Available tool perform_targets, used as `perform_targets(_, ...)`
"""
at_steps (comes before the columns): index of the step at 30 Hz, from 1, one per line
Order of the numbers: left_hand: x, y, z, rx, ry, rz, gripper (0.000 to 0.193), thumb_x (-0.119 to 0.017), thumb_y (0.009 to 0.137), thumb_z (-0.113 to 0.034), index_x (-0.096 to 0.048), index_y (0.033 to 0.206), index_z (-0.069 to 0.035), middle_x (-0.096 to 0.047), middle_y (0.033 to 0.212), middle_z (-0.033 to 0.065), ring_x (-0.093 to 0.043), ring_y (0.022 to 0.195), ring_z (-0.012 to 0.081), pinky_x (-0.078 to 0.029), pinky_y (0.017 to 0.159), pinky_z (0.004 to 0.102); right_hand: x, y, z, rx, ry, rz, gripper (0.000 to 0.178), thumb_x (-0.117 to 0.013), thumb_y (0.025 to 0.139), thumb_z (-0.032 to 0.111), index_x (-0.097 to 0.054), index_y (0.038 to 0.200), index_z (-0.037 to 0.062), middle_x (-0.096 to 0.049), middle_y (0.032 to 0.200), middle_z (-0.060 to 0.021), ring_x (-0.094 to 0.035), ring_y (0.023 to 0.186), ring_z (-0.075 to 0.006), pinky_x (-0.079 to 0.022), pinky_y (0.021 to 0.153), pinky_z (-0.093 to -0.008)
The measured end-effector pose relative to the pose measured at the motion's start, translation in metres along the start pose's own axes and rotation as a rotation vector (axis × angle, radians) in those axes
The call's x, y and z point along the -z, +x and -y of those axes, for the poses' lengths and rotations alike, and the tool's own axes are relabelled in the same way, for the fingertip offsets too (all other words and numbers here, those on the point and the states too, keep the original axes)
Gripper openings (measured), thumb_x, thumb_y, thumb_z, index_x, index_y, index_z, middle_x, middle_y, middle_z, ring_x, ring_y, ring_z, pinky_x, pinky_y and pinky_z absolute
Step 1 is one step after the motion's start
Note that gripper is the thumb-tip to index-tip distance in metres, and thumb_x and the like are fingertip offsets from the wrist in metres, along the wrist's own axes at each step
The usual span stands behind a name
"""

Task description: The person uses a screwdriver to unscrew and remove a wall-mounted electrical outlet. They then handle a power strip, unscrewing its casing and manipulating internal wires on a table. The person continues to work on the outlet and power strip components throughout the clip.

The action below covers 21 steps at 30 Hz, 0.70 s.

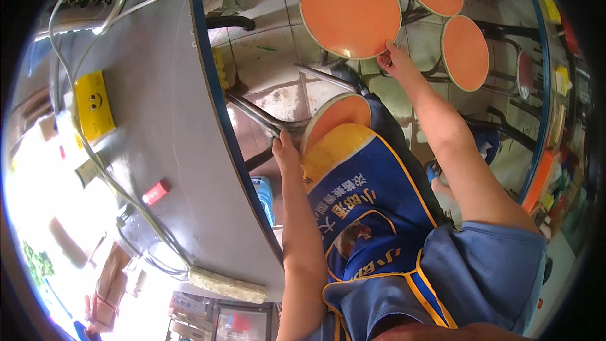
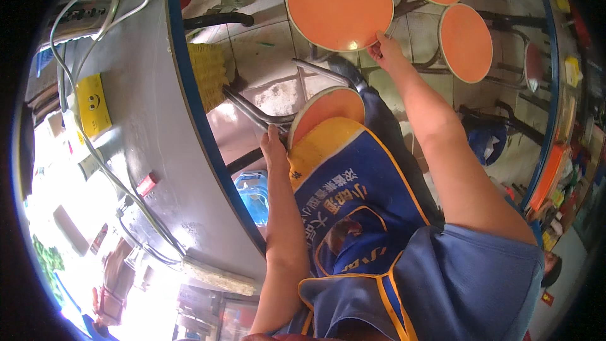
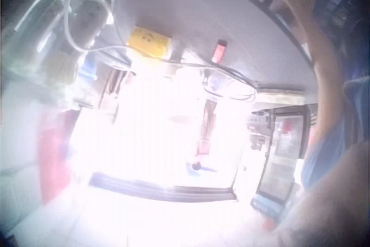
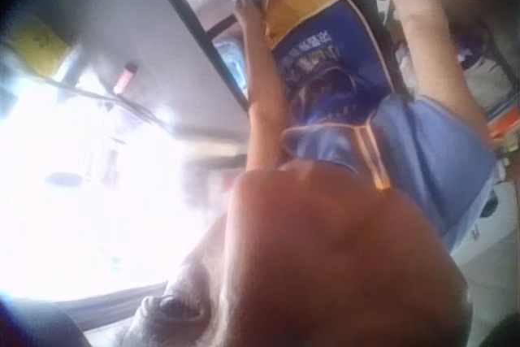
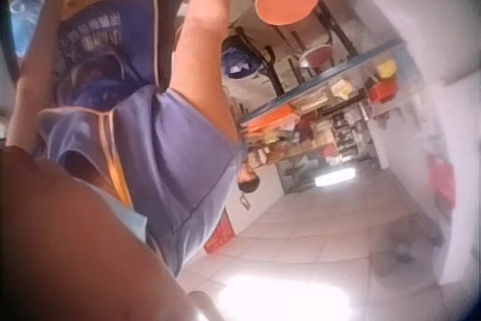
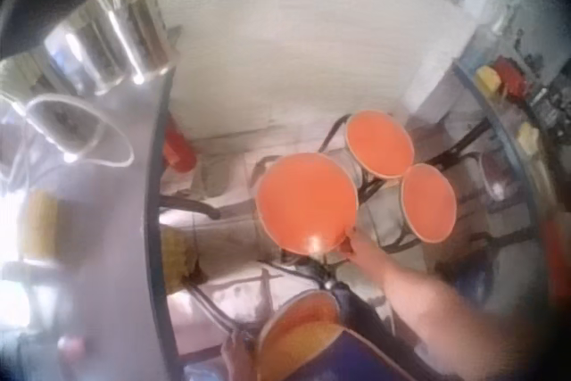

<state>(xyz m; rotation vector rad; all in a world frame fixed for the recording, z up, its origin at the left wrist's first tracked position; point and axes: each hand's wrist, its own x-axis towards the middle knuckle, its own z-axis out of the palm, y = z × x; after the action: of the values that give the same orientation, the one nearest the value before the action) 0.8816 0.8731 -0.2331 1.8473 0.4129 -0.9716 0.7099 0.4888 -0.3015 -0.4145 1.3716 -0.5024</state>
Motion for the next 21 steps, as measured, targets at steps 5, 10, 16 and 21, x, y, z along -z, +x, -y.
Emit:
perform_targets(5,-0.006,-0.01,0.004,-0.091,-0.034,-0.104,0.04,-0.053,0.106,-0.036,-0.057,0.094,0.002,-0.057,0.082,0.0048,-0.05,0.074,0.0161,-0.044,0.068,0.0352,0.061,-0.023,-0.019,-0.02,-0.026,-0.055,0.024,-0.058,0.106,0.038,-0.062,0.109,0.0148,-0.068,0.093,-0.001,-0.063,0.082,-0.016,-0.055,0.077,-0.0342)
perform_targets(10,0.009,-0.014,0.018,-0.116,0.14,-0.197,0.042,-0.05,0.106,-0.039,-0.056,0.09,0.0,-0.056,0.075,0.0051,-0.05,0.066,0.0147,-0.041,0.059,0.0335,0.115,-0.026,-0.014,0.035,0.035,-0.056,0.027,-0.058,0.106,0.039,-0.06,0.114,0.0143,-0.067,0.102,-0.001,-0.064,0.091,-0.0174,-0.05,0.092,-0.0434)
perform_targets(16,0.008,-0.011,0.0,-0.179,0.141,-0.303,0.043,-0.051,0.105,-0.041,-0.055,0.088,-0.002,-0.049,0.065,0.0025,-0.044,0.056,0.0113,-0.034,0.051,0.0285,0.171,-0.038,0.012,0.103,-0.144,-0.21,0.036,-0.062,0.103,0.045,-0.063,0.118,0.0124,-0.069,0.104,0.0015,-0.063,0.083,-0.0119,-0.047,0.067,-0.0304)
perform_targets(21,-0.009,0.002,-0.041,-0.201,0.193,-0.326,0.048,-0.052,0.103,-0.044,-0.06,0.094,0.002,-0.049,0.066,0.0025,-0.045,0.057,0.0126,-0.035,0.052,0.03,0.248,-0.053,0.002,0.112,-0.254,-0.086,0.035,-0.062,0.103,0.047,-0.066,0.119,0.0159,-0.067,0.093,0.0069,-0.059,0.075,-0.0046,-0.043,0.058,-0.0257)
